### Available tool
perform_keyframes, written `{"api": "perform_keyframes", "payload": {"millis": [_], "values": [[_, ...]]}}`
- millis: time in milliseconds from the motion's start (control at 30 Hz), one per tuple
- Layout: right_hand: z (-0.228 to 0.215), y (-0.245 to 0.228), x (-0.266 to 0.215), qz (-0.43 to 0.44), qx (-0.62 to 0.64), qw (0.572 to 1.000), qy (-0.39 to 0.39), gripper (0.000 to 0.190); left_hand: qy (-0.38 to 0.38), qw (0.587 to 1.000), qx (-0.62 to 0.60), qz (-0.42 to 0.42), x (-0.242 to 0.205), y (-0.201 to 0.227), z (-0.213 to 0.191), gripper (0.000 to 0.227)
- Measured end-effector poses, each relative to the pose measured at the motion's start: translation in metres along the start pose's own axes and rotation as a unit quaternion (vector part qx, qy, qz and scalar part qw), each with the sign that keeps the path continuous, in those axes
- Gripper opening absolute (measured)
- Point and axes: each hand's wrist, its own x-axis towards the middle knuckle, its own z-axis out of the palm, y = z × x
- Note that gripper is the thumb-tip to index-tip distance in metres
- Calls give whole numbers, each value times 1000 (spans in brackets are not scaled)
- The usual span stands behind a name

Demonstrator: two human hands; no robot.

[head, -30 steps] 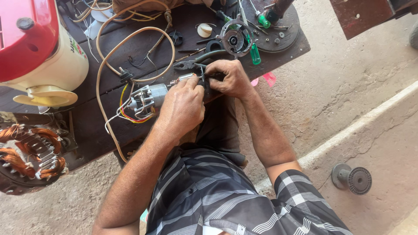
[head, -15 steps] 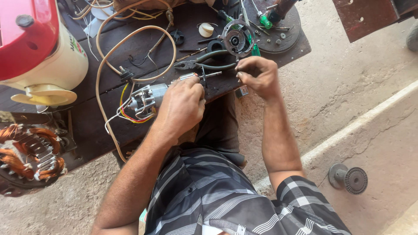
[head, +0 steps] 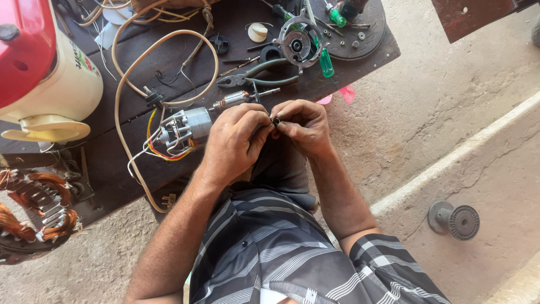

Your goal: The person disassembles a small electric motor, removes the rotor, and uses pliers and a screwdriver to manipulate internal components. The person then reassembles the motor parts and places the housing back on the workbench.

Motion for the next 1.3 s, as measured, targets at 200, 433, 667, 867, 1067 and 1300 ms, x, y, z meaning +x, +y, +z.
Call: {"api": "perform_keyframes", "payload": {"millis": [200, 433, 667, 867, 1067, 1300], "values": [[-6, 3, -5, 44, 26, 999, -15, 17, -11, 999, 24, 29, -5, -3, 0, 17], [-7, 9, -10, 67, 41, 997, -13, 17, -6, 997, 47, 62, -10, -4, -2, 20], [-13, 17, -17, 89, 15, 996, 25, 20, -5, 994, 84, 76, -13, -4, -3, 20], [-15, 19, -23, 126, 2, 992, 2, 22, 4, 996, 46, 74, -14, 2, -2, 20], [-9, 26, -26, 130, 51, 990, 20, 22, 12, 998, 51, 30, -25, 9, 3, 31], [2, 26, -28, 159, 29, 986, 28, 29, -1, 994, 104, 43, -34, 12, 3, 34]]}}
